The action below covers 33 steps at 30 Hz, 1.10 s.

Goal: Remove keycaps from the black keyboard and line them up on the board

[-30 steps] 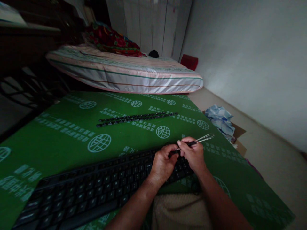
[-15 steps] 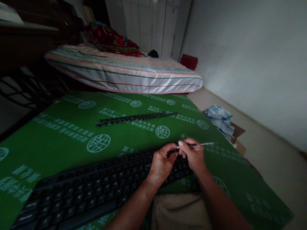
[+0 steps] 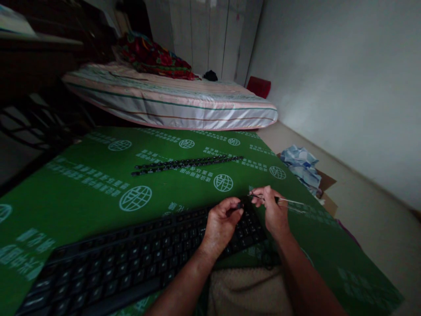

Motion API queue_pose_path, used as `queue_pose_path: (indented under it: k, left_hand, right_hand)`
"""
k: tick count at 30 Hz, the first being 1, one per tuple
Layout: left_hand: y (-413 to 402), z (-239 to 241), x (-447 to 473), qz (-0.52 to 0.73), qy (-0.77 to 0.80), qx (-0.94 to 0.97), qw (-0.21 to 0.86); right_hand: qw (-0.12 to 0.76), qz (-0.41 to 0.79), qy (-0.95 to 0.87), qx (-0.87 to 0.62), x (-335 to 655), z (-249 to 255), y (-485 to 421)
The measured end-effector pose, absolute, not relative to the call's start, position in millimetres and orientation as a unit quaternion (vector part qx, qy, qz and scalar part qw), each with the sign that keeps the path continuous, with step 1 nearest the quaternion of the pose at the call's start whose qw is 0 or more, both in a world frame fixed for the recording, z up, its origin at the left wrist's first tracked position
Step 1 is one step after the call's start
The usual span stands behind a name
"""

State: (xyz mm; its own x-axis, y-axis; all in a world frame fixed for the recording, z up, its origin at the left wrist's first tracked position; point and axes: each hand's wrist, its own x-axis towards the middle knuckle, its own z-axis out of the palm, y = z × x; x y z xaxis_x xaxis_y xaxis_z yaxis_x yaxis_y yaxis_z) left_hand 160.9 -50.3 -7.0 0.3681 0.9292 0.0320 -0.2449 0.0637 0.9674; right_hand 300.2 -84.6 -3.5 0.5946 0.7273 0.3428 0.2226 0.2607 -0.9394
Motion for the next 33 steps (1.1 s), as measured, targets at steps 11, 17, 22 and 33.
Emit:
queue_pose_path:
  k: [11,17,22,33]
  left_hand:
    - [-51,3,158,0.441,0.335,0.439,0.707]
    - [-49,3,157,0.43,0.322,0.421,0.731]
    - [-48,4,156,0.441,0.321,0.411,0.731]
    - [-51,5,154,0.444,0.333,0.447,0.701]
  right_hand:
    - [0.562,0.168,-0.519,-0.622,304,5,-96]
    - [0.479,0.142,-0.654,-0.567,301,10,-98]
    - [0.454,0.121,-0.698,-0.541,297,11,-96]
    - [0.467,0.094,-0.69,-0.545,295,3,-92]
